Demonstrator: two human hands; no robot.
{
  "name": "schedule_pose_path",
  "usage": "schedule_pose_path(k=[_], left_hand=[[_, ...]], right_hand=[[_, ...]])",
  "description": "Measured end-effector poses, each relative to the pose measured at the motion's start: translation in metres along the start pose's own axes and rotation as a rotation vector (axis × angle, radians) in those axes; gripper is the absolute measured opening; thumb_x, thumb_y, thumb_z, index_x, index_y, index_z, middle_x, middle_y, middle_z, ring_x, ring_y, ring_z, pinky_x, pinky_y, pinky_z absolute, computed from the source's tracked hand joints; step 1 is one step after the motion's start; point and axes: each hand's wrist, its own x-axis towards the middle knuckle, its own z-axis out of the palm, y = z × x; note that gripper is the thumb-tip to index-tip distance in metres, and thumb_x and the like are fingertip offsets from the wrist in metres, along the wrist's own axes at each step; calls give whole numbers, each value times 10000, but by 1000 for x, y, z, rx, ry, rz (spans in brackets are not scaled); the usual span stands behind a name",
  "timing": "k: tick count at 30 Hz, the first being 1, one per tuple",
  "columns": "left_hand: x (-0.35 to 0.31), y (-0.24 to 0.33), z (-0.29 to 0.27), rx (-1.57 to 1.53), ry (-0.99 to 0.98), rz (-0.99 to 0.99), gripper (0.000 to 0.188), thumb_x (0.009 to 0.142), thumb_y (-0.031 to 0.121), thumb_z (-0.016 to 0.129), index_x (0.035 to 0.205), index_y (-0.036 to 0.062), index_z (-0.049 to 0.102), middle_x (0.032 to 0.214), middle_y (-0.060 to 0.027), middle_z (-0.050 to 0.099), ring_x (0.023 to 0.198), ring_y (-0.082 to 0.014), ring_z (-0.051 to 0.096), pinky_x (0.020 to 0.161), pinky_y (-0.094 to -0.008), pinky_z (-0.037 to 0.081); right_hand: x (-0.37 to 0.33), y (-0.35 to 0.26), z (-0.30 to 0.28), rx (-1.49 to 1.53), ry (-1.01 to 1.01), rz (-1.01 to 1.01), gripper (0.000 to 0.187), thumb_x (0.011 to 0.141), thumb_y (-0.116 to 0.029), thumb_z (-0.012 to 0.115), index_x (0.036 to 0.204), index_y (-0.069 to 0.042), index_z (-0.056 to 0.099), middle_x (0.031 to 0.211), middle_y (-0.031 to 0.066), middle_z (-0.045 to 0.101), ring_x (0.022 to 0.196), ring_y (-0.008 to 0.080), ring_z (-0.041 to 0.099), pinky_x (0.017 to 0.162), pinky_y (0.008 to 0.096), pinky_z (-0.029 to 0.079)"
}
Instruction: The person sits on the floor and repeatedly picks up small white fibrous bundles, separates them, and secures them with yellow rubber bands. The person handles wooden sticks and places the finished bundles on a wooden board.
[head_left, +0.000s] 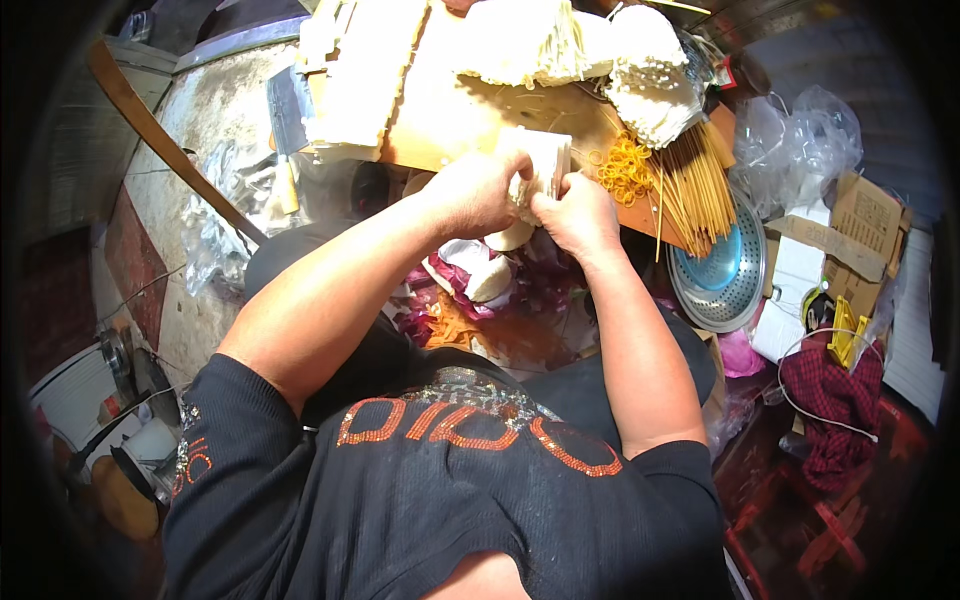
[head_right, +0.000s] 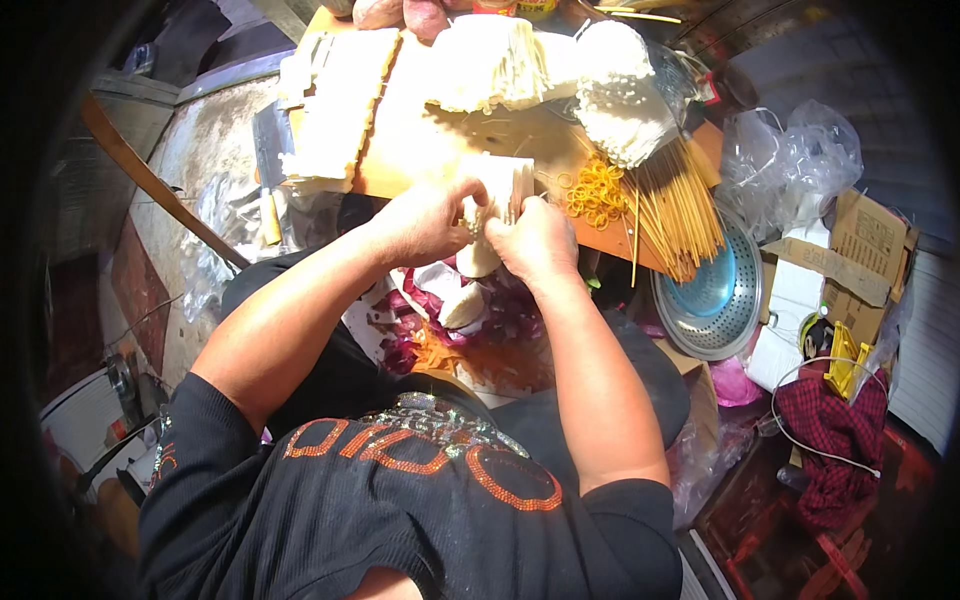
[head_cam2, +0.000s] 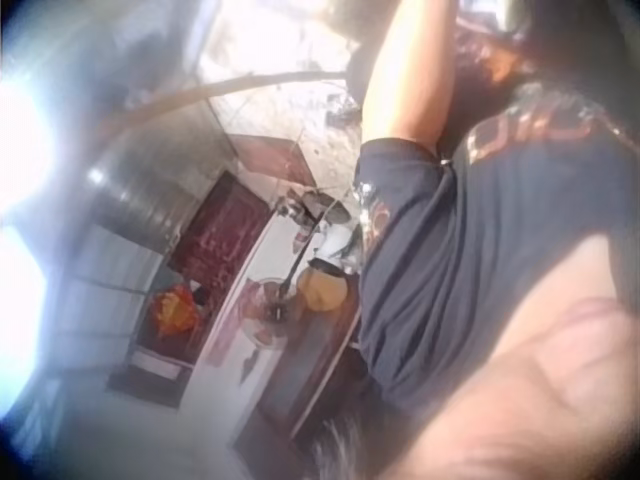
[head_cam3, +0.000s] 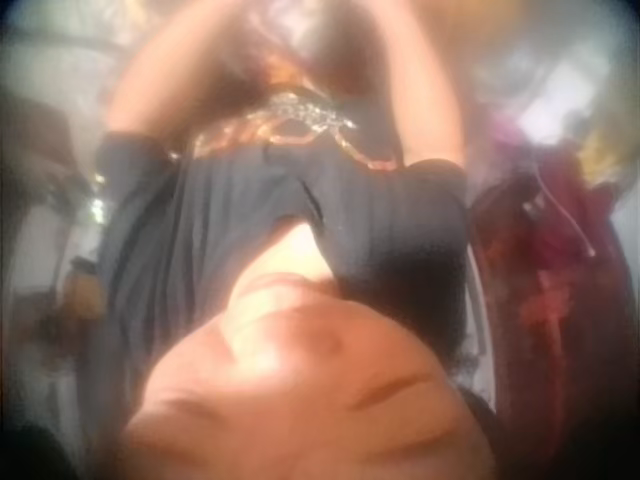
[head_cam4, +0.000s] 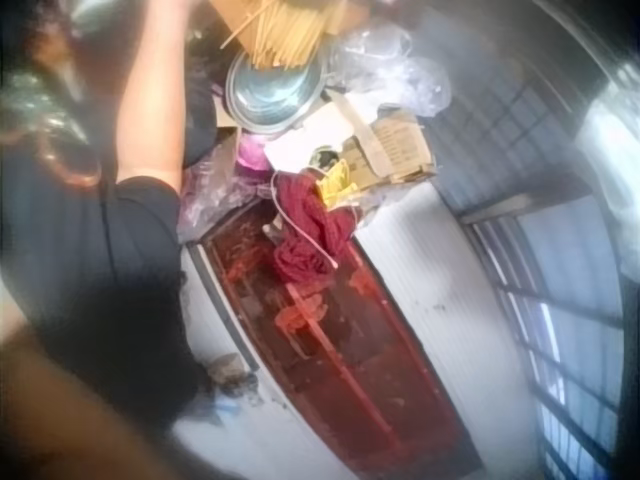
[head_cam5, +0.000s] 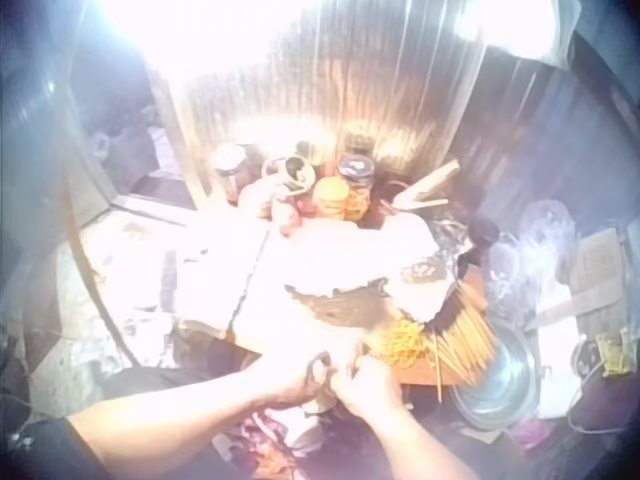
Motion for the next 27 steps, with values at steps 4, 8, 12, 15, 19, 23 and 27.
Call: schedule_pose_path(k=[4, 8, 12, 15, 19, 23, 27], left_hand=[[13, 0, 2, -31, 1, 9, 268, 741, 39, 583, 1003, 58, 634, 812, -159, 646, 778, -296, 638, 750, -381, 509], [13, 0, -1, -61, 13, 72, 280, 740, 34, 569, 1001, 82, 660, 828, -167, 660, 793, -291, 648, 755, -374, 506], [10, -14, 4, -64, -3, 95, 316, 742, 26, 555, 1026, 102, 671, 857, -167, 674, 815, -286, 655, 766, -368, 503], [10, -18, 6, -25, -57, 73, 322, 743, 30, 554, 1033, 105, 673, 861, -167, 678, 823, -290, 657, 779, -371, 505], [4, -11, 4, 50, -119, -13, 352, 727, 46, 577, 1048, 136, 690, 925, -158, 690, 892, -291, 665, 822, -379, 513], [1, 1, -2, 50, -146, -107, 330, 731, 72, 581, 1029, 140, 708, 937, -151, 698, 903, -287, 673, 824, -377, 522], [2, -5, 4, 97, -119, -60, 306, 744, 97, 580, 1020, 127, 710, 918, -155, 698, 886, -285, 676, 812, -375, 527]], right_hand=[[8, -5, -9, -36, 89, 32, 460, 744, -424, 620, 919, -3, 679, 919, 207, 683, 916, 337, 659, 832, 413, 496], [12, -8, -10, -67, 76, 33, 499, 759, -459, 597, 942, 0, 669, 970, 223, 670, 953, 366, 638, 836, 434, 490], [12, -8, -7, -153, 19, -16, 509, 785, -466, 564, 966, -1, 663, 989, 230, 661, 966, 378, 627, 838, 454, 487], [11, -5, -5, -237, -11, -78, 495, 801, -455, 544, 971, -5, 660, 957, 220, 667, 937, 384, 630, 825, 456, 493], [9, -5, -5, -281, -63, -170, 492, 819, -482, 529, 984, -38, 663, 932, 198, 674, 900, 378, 637, 804, 446, 502], [6, -11, -8, -234, -14, -215, 498, 821, -524, 527, 994, -79, 669, 942, 179, 675, 882, 373, 638, 778, 439, 506], [0, -20, -16, -180, 23, -271, 420, 807, -450, 555, 941, -73, 682, 878, 164, 678, 816, 347, 642, 721, 418, 503]])
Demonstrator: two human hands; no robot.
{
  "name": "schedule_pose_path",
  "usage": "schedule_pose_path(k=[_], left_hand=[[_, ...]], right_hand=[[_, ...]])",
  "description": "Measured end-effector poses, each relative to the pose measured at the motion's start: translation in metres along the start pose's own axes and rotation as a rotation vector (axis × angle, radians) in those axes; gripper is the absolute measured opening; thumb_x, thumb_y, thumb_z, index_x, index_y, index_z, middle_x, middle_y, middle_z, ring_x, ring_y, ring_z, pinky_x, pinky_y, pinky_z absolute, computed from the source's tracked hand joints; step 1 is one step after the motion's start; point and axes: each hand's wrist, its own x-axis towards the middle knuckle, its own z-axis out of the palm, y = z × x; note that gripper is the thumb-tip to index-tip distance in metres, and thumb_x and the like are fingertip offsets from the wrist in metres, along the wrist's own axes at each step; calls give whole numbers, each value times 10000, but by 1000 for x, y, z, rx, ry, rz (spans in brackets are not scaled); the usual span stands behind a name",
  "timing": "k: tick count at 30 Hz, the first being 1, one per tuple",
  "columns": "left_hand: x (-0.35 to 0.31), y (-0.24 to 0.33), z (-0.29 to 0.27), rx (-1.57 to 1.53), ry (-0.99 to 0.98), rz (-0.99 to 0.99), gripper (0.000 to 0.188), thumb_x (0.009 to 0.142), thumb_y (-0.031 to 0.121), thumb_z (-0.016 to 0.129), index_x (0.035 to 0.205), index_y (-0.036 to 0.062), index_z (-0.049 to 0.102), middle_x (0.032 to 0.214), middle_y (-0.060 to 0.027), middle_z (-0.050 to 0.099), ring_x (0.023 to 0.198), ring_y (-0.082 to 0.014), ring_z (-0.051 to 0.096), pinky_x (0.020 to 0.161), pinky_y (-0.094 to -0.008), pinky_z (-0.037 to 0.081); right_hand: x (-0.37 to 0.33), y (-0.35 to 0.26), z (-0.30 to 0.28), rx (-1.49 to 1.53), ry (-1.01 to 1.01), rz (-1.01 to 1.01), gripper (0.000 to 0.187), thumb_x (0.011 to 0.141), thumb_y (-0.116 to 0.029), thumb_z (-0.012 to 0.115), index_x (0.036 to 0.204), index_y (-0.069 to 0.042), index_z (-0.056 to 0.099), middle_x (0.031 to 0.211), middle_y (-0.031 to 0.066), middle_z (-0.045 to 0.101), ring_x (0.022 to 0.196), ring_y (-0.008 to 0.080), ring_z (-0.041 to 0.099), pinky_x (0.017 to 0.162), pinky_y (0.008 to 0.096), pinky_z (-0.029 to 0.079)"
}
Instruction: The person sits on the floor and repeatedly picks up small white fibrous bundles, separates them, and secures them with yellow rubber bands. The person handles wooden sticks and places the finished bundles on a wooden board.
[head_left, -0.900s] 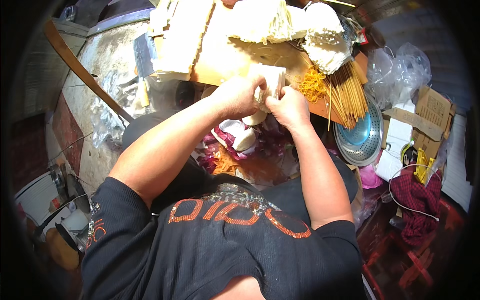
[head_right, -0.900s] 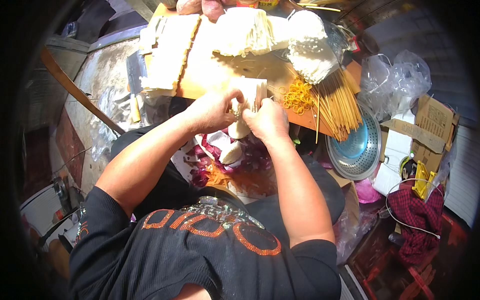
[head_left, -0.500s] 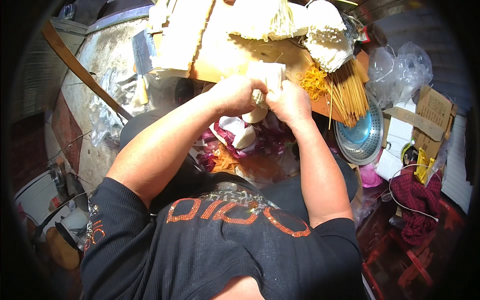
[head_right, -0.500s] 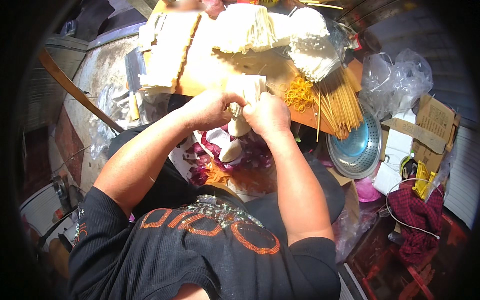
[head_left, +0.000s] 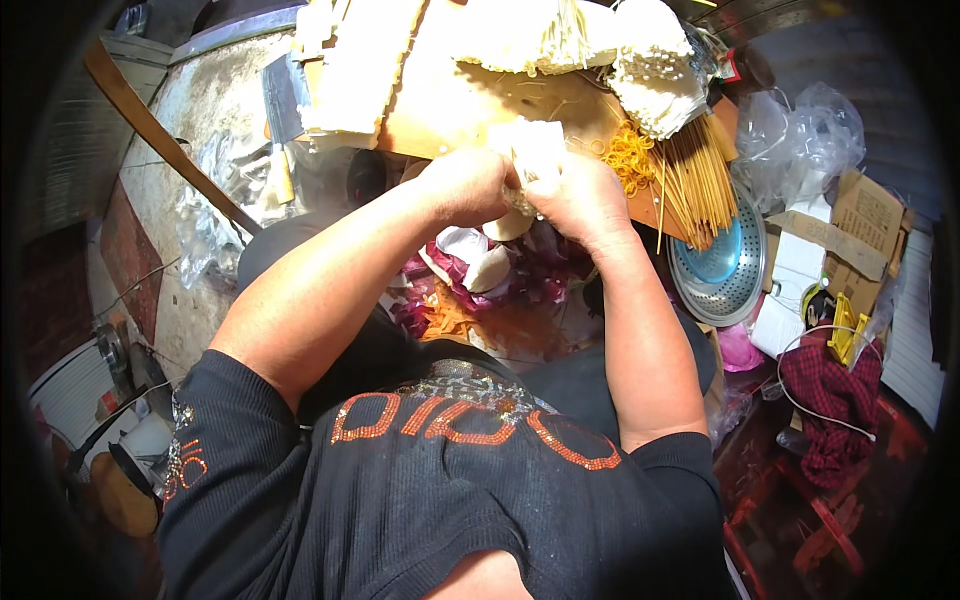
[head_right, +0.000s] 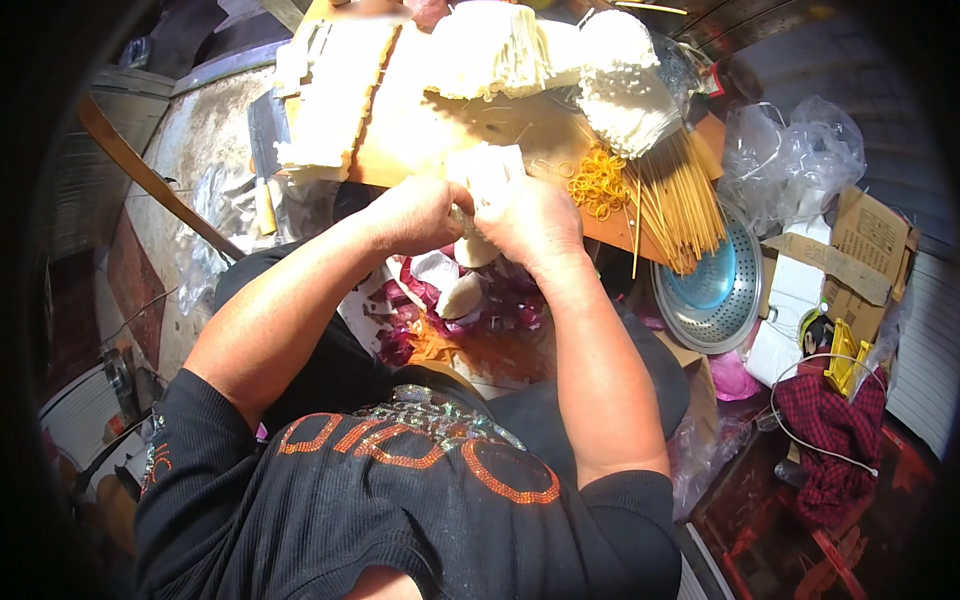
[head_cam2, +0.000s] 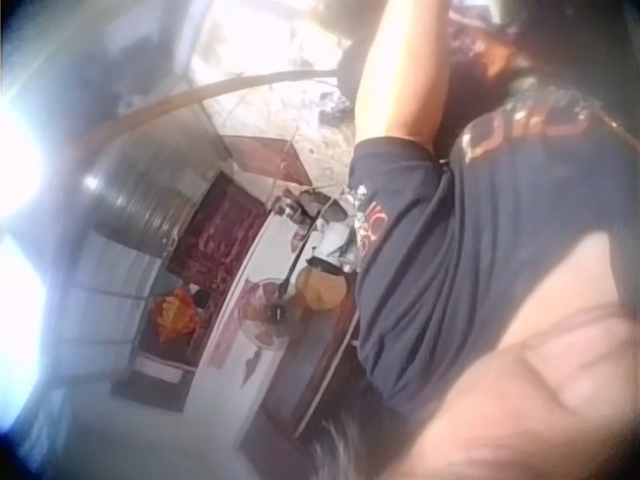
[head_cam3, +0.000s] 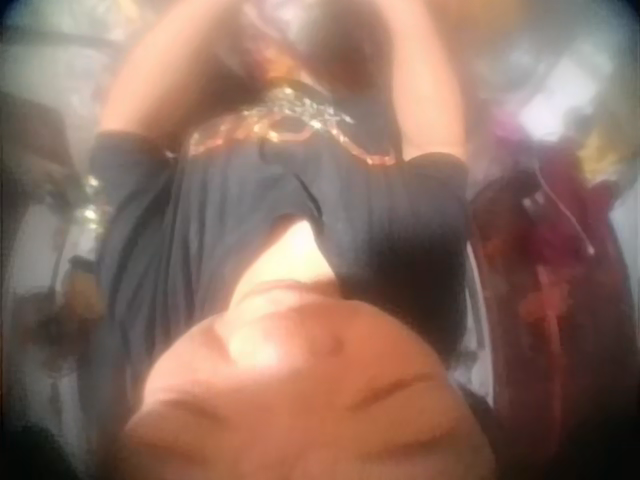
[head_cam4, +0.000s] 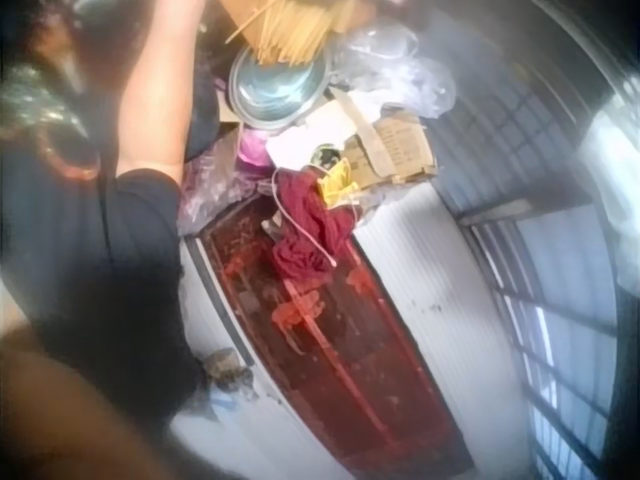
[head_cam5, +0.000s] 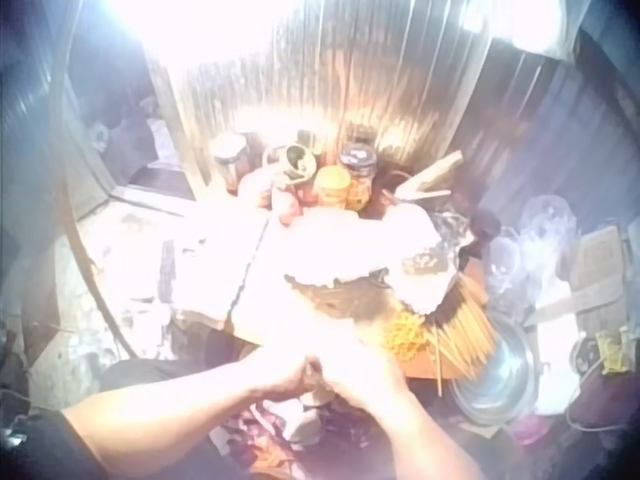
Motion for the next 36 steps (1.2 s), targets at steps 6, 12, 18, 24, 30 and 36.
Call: schedule_pose_path(k=[6, 12, 18, 24, 30, 36], left_hand=[[4, 2, 0, -135, 87, -10, 251, 760, 93, 604, 989, 6, 660, 864, -217, 674, 850, -335, 665, 797, -395, 515], [4, 3, -5, -187, 242, 98, 305, 727, 101, 682, 1032, 85, 685, 989, -193, 673, 961, -316, 645, 865, -378, 500], [4, 0, -49, -380, 219, -91, 327, 766, 71, 542, 1083, 32, 612, 894, -57, 634, 806, -126, 605, 732, -272, 487], [5, 11, -46, -877, 203, 262, 504, 892, 260, 632, 1306, 5, 500, 1191, -97, 586, 1139, -156, 514, 1001, -296, 379], [0, 17, -23, -1170, 132, 379, 350, 941, 240, 574, 1190, -5, 577, 1080, -79, 624, 977, -152, 599, 877, -300, 480], [-14, 28, -57, -1317, 261, 509, 375, 924, 250, 468, 1129, -55, 542, 992, -174, 623, 951, -256, 606, 898, -364, 465]], right_hand=[[-6, 3, -22, 515, -97, 68, 255, 766, -256, 644, 794, -4, 661, 665, 22, 613, 581, 100, 550, 546, 278, 456], [-12, 4, -34, 676, -8, 111, 345, 712, -302, 669, 862, 8, 670, 732, 122, 667, 668, 170, 623, 647, 327, 496], [-20, 3, -38, 827, 111, 70, 339, 732, -265, 662, 888, 36, 655, 776, 116, 678, 721, 150, 630, 691, 311, 503], [-20, 4, -22, 1092, 45, 27, 331, 797, -181, 683, 1054, 16, 617, 892, 47, 644, 758, 87, 582, 696, 250, 494], [-30, -20, -34, 967, 27, -107, 363, 814, -150, 706, 1115, 24, 600, 1017, 99, 669, 904, 132, 620, 815, 287, 502], [-34, -16, -43, 1029, 101, -121, 352, 801, -151, 720, 1093, 13, 610, 929, 85, 669, 789, 122, 630, 732, 278, 522]])
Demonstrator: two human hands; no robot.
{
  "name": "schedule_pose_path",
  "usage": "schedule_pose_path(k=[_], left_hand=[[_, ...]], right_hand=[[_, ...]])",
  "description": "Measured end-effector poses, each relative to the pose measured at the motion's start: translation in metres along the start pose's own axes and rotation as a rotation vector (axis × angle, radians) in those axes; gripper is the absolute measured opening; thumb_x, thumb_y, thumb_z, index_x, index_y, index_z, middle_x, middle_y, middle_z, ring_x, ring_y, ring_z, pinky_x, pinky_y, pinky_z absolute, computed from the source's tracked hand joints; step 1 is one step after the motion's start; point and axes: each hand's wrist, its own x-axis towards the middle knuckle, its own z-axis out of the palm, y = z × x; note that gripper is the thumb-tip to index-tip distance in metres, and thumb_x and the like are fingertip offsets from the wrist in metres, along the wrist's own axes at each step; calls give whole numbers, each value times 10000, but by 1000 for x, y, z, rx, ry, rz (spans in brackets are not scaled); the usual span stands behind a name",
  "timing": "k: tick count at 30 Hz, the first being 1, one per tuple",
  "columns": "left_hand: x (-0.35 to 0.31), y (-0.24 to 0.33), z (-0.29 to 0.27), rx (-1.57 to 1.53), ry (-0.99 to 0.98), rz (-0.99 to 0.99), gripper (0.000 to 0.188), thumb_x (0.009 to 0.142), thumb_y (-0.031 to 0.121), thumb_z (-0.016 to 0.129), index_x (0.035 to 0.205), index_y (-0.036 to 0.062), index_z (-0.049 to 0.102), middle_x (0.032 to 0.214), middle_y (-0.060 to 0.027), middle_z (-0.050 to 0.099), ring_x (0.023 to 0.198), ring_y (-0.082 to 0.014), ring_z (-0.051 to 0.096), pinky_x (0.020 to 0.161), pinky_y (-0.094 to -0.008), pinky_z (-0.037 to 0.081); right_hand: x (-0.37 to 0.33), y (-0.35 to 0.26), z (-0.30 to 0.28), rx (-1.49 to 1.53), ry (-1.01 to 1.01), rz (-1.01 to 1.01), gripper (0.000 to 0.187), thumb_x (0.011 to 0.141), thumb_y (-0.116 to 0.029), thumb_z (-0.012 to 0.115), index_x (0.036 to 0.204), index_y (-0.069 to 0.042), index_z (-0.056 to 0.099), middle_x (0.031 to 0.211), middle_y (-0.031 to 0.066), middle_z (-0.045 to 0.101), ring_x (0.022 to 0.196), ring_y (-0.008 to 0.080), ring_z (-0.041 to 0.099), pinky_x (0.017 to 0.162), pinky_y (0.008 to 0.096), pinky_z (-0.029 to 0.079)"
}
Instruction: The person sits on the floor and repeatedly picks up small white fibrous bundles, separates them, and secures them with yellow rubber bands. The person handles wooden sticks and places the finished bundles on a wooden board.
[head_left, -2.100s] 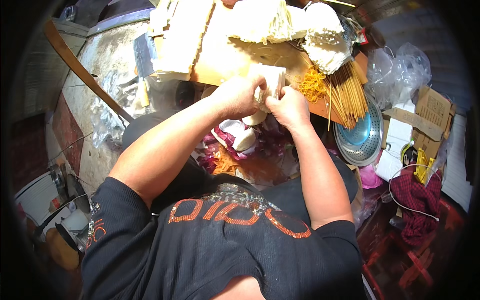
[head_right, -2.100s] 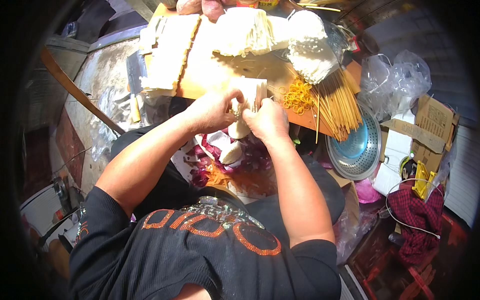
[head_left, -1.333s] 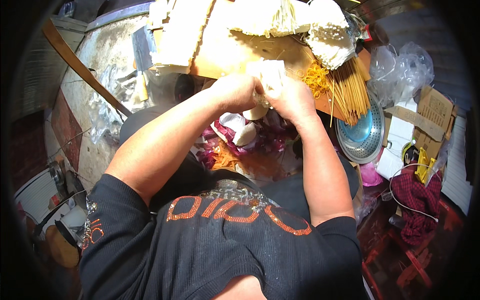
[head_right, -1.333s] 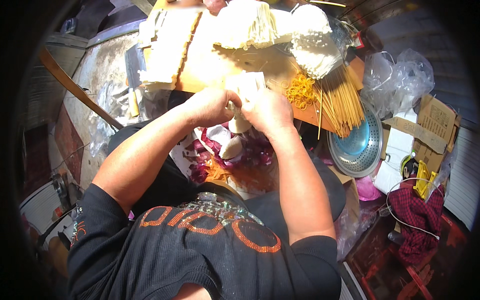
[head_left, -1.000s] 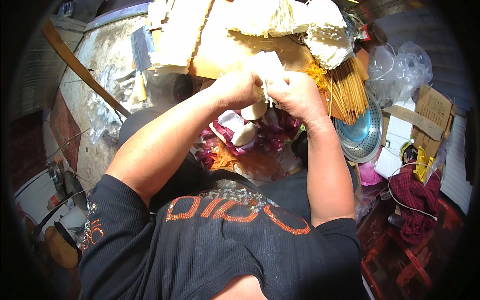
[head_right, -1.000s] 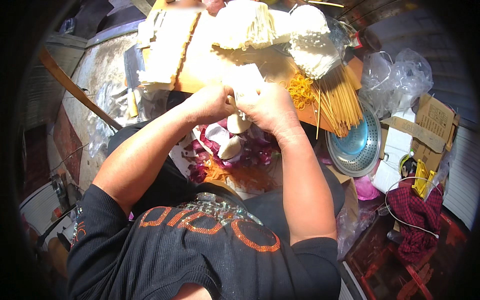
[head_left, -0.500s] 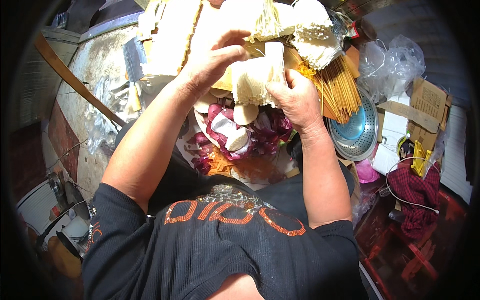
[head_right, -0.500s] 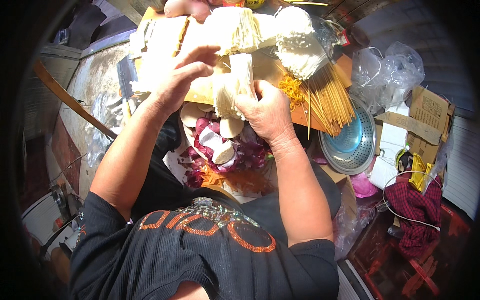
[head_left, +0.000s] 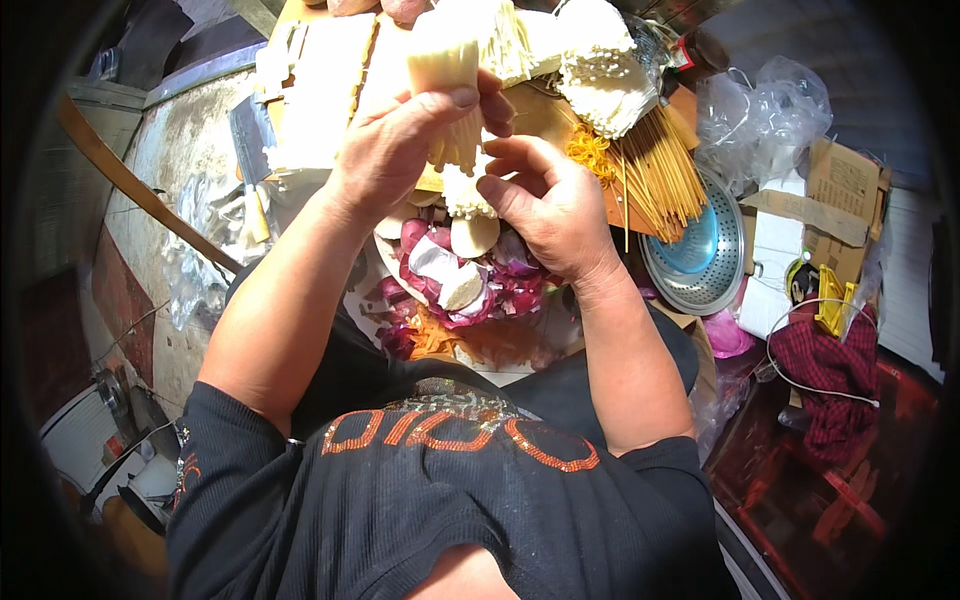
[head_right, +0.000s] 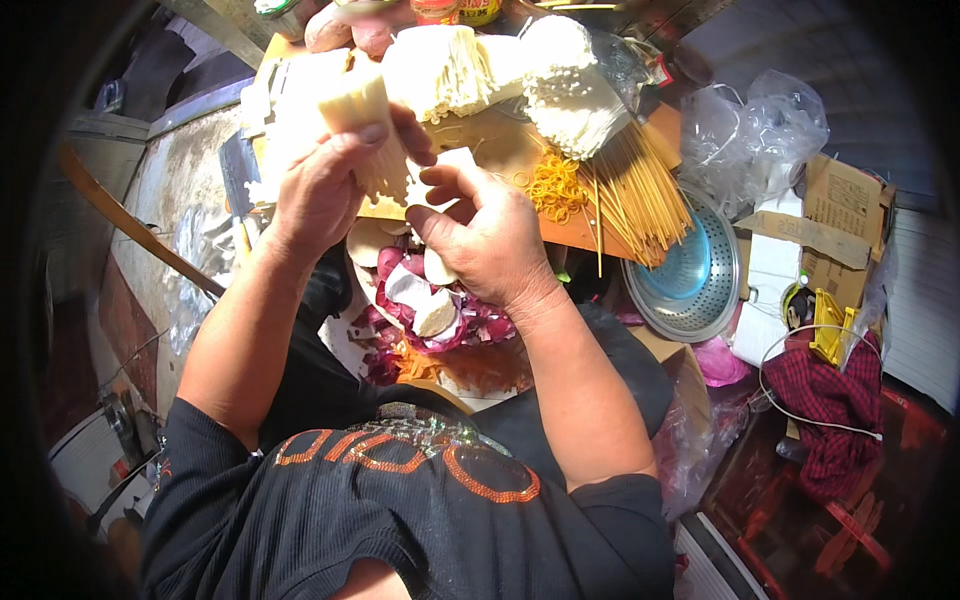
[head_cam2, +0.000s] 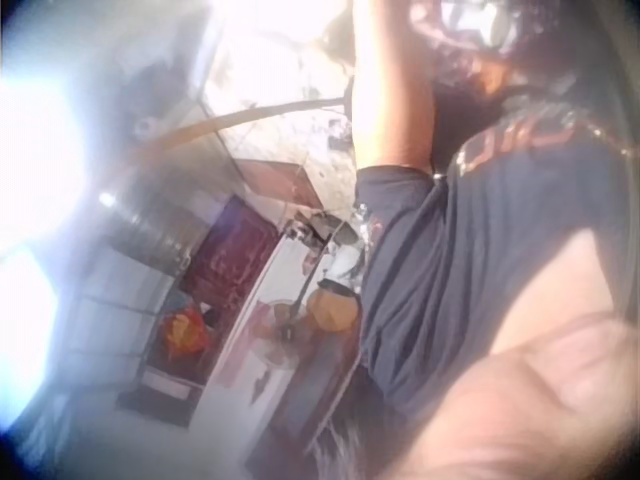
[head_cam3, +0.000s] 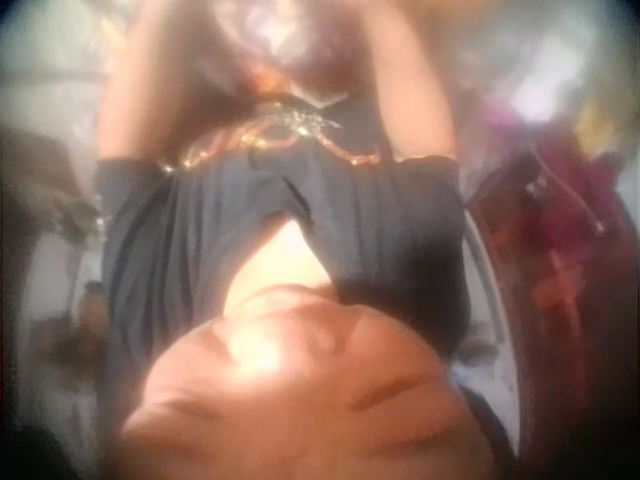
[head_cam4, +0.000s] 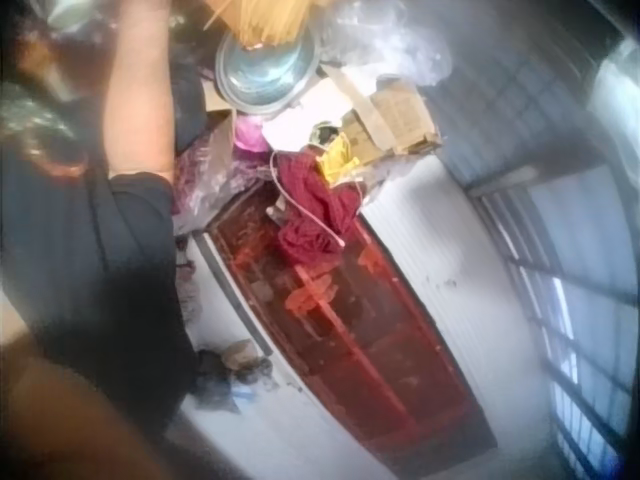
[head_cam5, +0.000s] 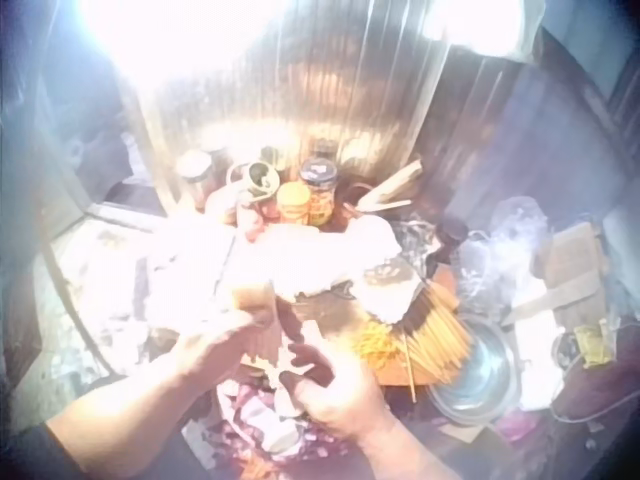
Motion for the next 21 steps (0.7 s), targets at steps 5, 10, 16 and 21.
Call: schedule_pose_path(k=[5, 10, 16, 21], left_hand=[[-1, 5, 6, 3, -126, -182, 397, 855, 315, 548, 1071, -17, 564, 826, -104, 595, 698, -177, 572, 667, -293, 471], [-12, -13, 12, 58, -253, -386, 271, 912, 263, 569, 993, 5, 587, 735, -82, 579, 575, -159, 562, 518, -274, 485], [-5, -8, 10, 272, -388, -510, 301, 922, 297, 574, 1000, 7, 595, 724, -58, 591, 570, -122, 558, 513, -254, 487], [-10, -26, 4, 122, -419, -415, 296, 911, 267, 562, 1031, -2, 594, 763, -57, 602, 633, -121, 587, 544, -259, 500]], right_hand=[[2, -14, -12, 297, 90, 13, 309, 865, -134, 671, 1125, 8, 584, 931, 38, 637, 776, 82, 599, 721, 224, 505], [-2, -24, -20, 387, -27, -10, 372, 856, -135, 663, 1178, 16, 554, 992, 65, 645, 828, 107, 614, 735, 237, 509], [-3, -6, -17, 145, 12, 21, 254, 858, -160, 684, 1023, 26, 634, 898, 49, 663, 783, 75, 603, 715, 220, 500], [-5, -10, -21, 228, -57, 122, 226, 870, -164, 677, 988, 26, 640, 860, 33, 663, 768, 65, 594, 689, 220, 498]])
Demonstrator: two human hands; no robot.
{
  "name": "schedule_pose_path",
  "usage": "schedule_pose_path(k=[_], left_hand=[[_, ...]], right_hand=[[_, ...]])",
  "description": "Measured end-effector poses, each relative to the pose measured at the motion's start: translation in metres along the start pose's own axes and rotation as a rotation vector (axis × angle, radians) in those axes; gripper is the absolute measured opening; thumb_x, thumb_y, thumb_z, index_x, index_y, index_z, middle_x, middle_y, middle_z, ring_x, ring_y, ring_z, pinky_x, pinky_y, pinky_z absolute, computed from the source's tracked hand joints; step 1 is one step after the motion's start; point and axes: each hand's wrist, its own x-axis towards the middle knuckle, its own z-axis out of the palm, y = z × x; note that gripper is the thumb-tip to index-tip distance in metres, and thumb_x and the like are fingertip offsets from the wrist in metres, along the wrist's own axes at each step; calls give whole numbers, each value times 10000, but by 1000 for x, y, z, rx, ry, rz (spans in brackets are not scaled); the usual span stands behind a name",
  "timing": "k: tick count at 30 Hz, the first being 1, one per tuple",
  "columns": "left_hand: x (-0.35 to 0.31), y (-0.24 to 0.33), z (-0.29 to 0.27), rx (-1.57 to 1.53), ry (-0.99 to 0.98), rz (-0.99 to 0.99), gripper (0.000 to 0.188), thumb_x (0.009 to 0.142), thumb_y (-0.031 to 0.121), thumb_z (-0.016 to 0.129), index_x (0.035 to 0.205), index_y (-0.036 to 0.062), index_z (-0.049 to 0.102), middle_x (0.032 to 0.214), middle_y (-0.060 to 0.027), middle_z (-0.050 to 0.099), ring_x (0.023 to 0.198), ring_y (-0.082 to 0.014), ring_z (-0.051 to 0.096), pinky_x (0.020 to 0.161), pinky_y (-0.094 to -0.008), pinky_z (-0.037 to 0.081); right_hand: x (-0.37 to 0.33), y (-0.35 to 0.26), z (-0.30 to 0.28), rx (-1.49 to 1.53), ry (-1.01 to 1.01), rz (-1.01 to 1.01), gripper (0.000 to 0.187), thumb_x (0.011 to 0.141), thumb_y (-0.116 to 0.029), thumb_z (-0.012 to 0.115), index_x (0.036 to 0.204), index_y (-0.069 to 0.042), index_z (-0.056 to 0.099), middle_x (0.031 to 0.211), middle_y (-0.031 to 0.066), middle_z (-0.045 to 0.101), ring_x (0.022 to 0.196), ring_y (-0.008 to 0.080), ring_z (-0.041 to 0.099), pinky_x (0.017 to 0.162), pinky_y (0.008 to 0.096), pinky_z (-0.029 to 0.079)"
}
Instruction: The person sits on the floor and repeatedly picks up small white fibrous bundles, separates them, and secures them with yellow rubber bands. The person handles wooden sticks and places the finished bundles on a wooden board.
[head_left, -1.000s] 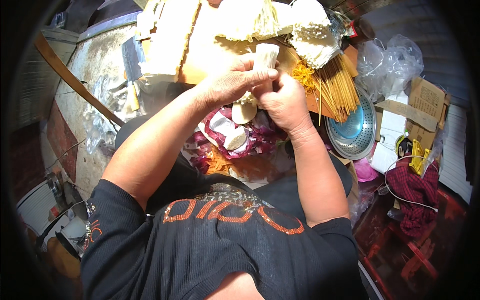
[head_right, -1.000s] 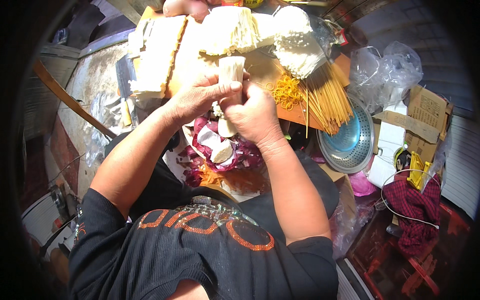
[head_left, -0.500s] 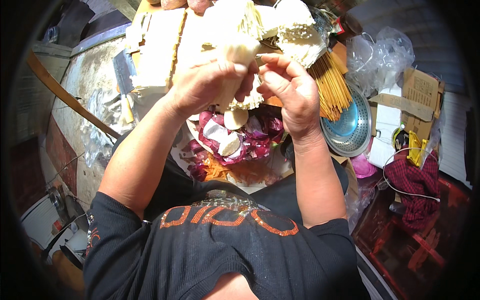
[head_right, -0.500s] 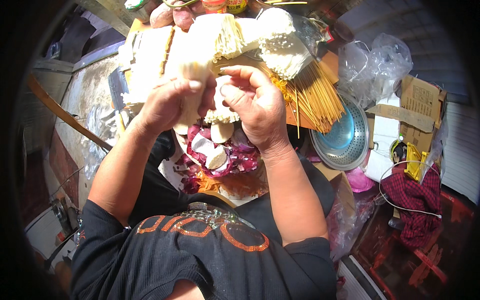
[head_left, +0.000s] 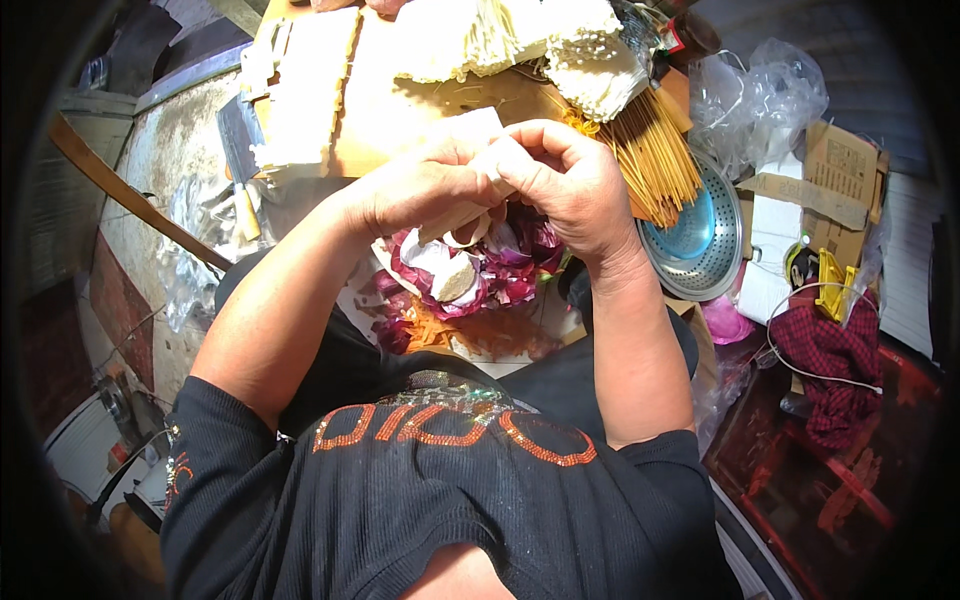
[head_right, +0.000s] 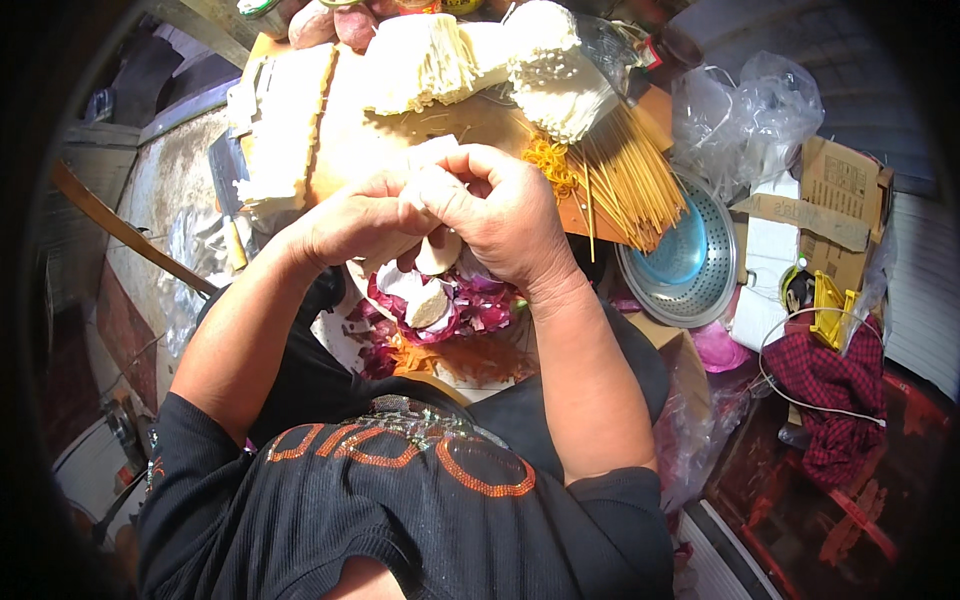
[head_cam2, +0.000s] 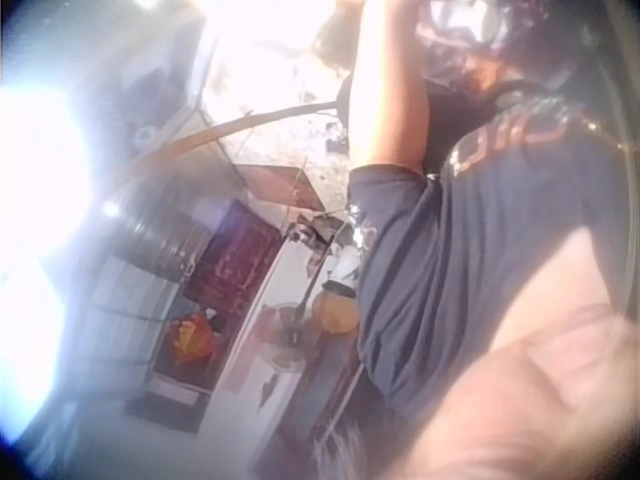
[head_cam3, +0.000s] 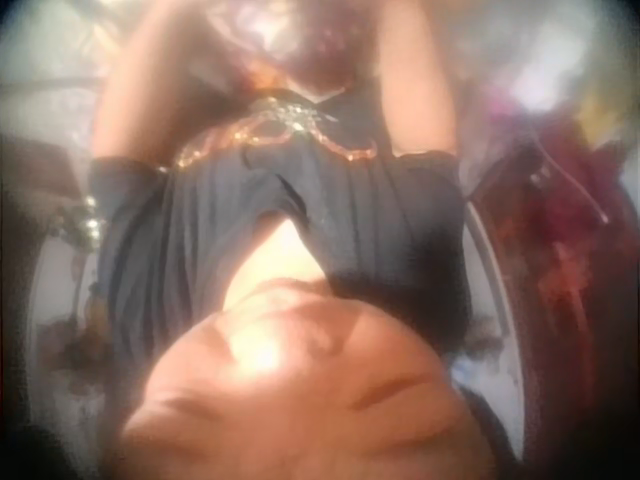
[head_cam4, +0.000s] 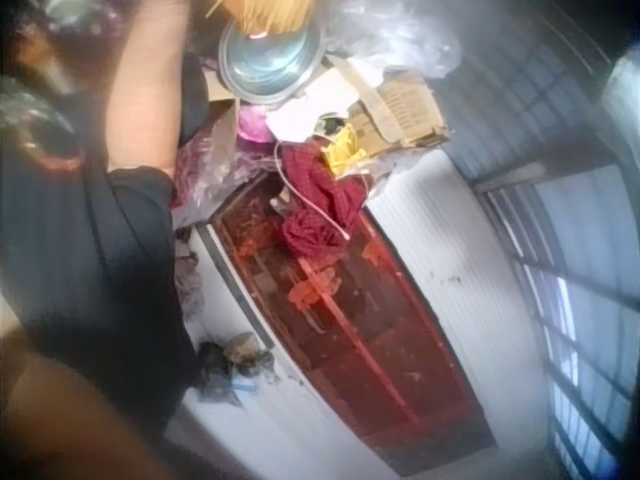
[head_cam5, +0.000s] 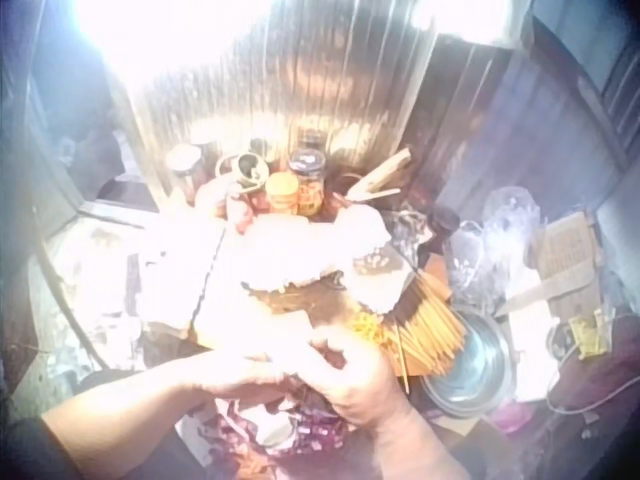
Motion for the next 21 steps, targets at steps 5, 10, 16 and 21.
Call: schedule_pose_path(k=[5, 10, 16, 21], left_hand=[[-1, 3, -3, 30, 35, -31, 308, 936, 280, 522, 1036, -4, 587, 774, -51, 596, 650, -123, 596, 563, -259, 511], [-2, 2, -1, 133, 64, -16, 332, 966, 313, 482, 1037, 6, 584, 750, -37, 583, 612, -118, 586, 539, -249, 503], [2, -2, 7, 307, 104, -23, 275, 986, 303, 445, 1016, 58, 569, 709, -1, 555, 544, -69, 520, 485, -213, 429], [3, 3, 22, 282, 195, -29, 160, 930, 143, 450, 934, 39, 571, 650, -3, 523, 502, -77, 493, 471, -227, 424]], right_hand=[[0, 3, -4, -111, 31, -34, 243, 861, -186, 694, 981, 19, 640, 840, 22, 652, 723, 64, 576, 651, 215, 485], [-1, 6, -4, -13, 74, 27, 239, 858, -197, 699, 957, 15, 646, 811, 12, 639, 683, 57, 555, 621, 205, 465], [-3, 20, 3, -15, 183, -19, 129, 855, -102, 630, 937, -3, 649, 789, -2, 624, 556, 10, 484, 500, 145, 404], [-3, 31, 9, -25, 257, -131, 98, 855, -36, 566, 909, -9, 643, 766, -5, 618, 530, 3, 469, 469, 150, 372]])
